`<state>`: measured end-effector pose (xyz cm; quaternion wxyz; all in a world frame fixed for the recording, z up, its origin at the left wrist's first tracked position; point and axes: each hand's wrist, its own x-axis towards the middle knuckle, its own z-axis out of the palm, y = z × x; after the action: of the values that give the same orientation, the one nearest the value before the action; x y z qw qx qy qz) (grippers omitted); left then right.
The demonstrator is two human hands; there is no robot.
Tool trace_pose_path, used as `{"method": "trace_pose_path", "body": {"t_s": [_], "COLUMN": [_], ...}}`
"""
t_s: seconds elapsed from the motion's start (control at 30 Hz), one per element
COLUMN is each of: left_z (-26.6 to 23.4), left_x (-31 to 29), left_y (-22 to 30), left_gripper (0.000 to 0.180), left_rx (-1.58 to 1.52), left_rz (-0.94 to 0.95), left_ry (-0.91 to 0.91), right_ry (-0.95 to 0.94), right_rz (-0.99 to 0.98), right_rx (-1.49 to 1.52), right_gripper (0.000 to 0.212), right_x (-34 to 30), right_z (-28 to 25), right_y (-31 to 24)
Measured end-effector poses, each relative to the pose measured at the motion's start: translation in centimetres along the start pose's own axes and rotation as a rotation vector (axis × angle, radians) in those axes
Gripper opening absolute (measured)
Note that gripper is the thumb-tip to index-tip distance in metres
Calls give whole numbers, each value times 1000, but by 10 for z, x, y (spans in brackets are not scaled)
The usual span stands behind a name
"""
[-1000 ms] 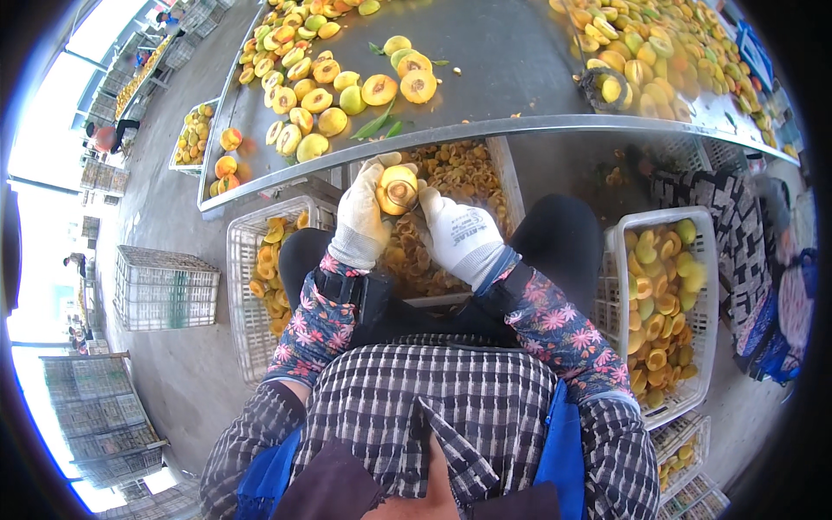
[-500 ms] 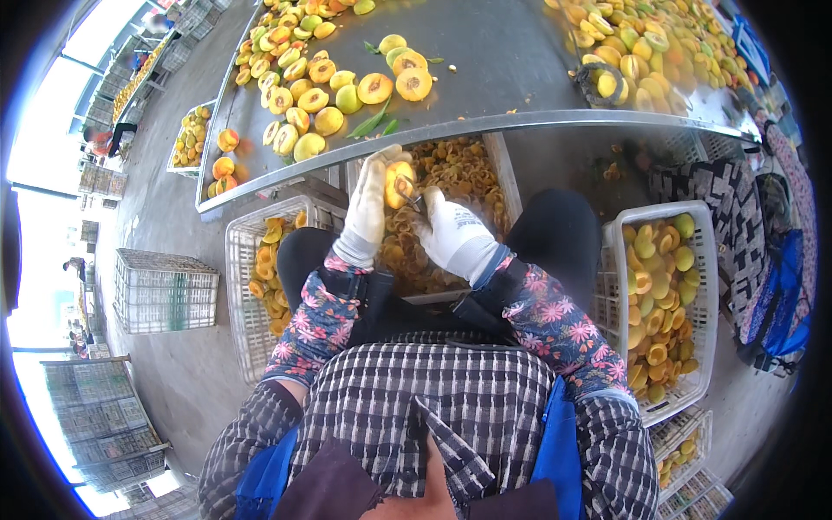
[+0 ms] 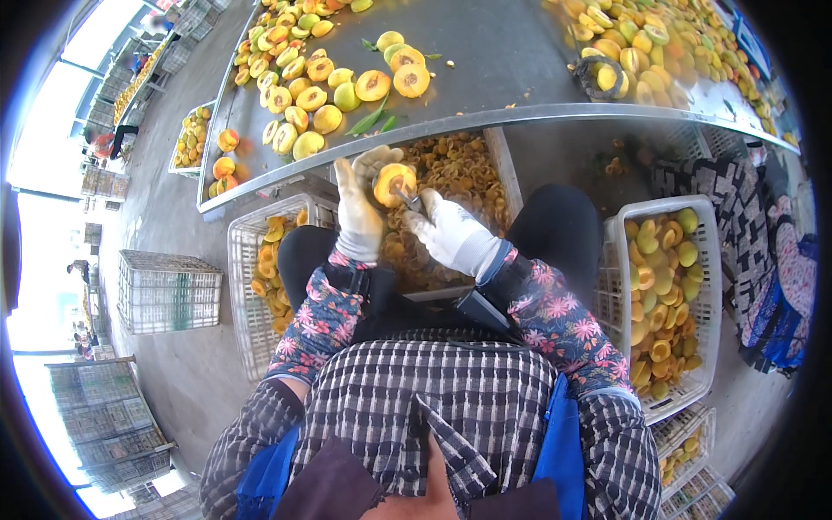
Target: Cutting and pitting apricots on a large metal tray and placing them into baskets.
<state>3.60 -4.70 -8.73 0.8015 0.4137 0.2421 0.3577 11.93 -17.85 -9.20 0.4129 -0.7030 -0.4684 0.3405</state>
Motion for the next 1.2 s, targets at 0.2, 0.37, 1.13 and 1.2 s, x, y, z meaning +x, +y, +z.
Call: {"method": "trace_pose_path", "body": {"t_s": [0.2, 0.37, 1.13, 1.2], "left_z": [1, 0, 2, -2], "left_x": [-9, -9, -15, -16], "left_y": [1, 9, -17, -12], "left_gripper": [60, 55, 40, 43], "left_rx": [152, 269, 126, 139], "left_rz": [-51, -135, 255, -27], "left_ry": [15, -32, -41, -19], "right_ry": [-38, -84, -223, -130], "right_rz": [-48, 8, 283, 64], "right_rx": [45, -28, 354, -19], "right_gripper": [33, 41, 37, 41], "right_x": [1, 3, -1, -3], "right_z": [-2, -2, -1, 5], "right_y": [-1, 6, -6, 10]}}
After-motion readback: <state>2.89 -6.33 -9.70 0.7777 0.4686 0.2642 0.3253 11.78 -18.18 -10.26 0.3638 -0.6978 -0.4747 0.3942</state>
